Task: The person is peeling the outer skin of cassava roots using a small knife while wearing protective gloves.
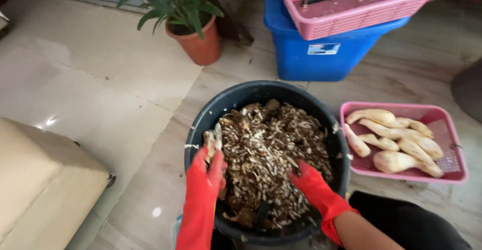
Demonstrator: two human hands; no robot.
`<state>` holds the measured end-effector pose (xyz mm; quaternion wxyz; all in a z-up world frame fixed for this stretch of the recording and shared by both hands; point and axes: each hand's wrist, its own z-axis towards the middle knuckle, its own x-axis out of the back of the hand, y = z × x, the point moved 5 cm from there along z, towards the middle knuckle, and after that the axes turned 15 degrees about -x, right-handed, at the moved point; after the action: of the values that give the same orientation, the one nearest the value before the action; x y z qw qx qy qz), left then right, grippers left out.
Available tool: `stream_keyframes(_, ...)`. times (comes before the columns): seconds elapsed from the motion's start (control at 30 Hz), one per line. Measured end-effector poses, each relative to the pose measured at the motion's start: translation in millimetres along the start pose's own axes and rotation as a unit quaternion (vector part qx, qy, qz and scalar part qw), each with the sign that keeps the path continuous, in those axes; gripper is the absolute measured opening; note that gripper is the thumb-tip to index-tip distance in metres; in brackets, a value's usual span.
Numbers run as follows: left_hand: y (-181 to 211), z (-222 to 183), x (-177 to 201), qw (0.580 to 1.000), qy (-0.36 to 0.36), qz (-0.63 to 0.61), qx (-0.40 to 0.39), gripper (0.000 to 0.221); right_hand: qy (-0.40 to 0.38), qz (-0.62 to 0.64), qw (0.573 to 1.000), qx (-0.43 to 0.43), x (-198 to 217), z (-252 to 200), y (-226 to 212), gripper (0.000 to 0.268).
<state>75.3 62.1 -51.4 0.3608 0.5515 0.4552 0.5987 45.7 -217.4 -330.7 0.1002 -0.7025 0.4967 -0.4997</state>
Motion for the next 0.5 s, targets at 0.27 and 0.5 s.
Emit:
stream_keyframes(0.27,-159,63,10,0.951,-0.081,0.293,-0.048,0.074,0.081,-0.079,0.99,0.081,-84,36,23,0.087)
stream_keyframes(0.5,-313,55,13,0.972,-0.015,0.155,0.175,0.032,0.019,-0.275,0.901,0.334,-106,-25,-94,0.066)
